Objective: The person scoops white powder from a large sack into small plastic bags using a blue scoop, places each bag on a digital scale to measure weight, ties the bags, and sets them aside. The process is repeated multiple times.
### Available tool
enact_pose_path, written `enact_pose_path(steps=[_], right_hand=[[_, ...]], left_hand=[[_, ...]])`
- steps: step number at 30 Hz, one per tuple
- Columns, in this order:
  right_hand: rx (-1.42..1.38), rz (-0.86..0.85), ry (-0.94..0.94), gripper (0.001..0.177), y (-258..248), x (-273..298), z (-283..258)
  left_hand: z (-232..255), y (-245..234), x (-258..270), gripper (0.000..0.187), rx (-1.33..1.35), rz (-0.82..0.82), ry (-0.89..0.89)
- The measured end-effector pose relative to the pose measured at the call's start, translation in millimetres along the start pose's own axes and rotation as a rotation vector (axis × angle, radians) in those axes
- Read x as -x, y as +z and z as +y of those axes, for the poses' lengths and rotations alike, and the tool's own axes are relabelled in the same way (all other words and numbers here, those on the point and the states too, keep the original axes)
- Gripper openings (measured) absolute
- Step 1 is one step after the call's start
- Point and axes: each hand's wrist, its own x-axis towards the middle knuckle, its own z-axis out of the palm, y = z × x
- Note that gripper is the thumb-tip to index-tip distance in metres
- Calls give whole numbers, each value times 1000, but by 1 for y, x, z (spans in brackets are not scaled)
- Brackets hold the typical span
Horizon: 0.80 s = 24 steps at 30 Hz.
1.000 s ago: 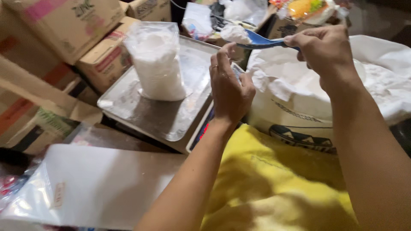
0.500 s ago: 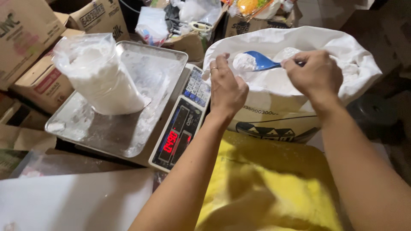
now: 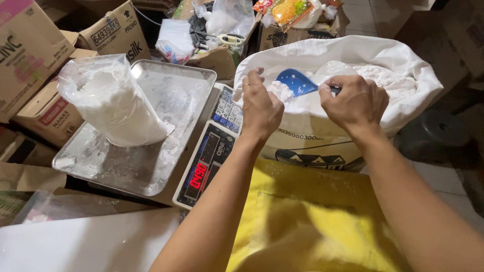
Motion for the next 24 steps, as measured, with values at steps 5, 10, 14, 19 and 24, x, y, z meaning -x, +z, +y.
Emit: enact_pose_path(steps=[5, 10, 14, 19, 24], right_hand=[[-118, -61, 143, 31, 5, -5, 5], [-268, -106, 253, 30, -4, -13, 1], [-380, -85, 191, 28, -18, -25, -19], [-735, -165, -29, 24, -25, -48, -80], [-925, -315, -171, 22, -10, -54, -165]], left_hand=[[-2, -5, 0, 58, 63, 39, 62], [5, -21, -2, 56, 31, 108, 60], [11, -48, -7, 52, 70, 215, 64], [17, -99, -12, 46, -41, 459, 170], [12, -160, 3, 44, -141, 804, 132]])
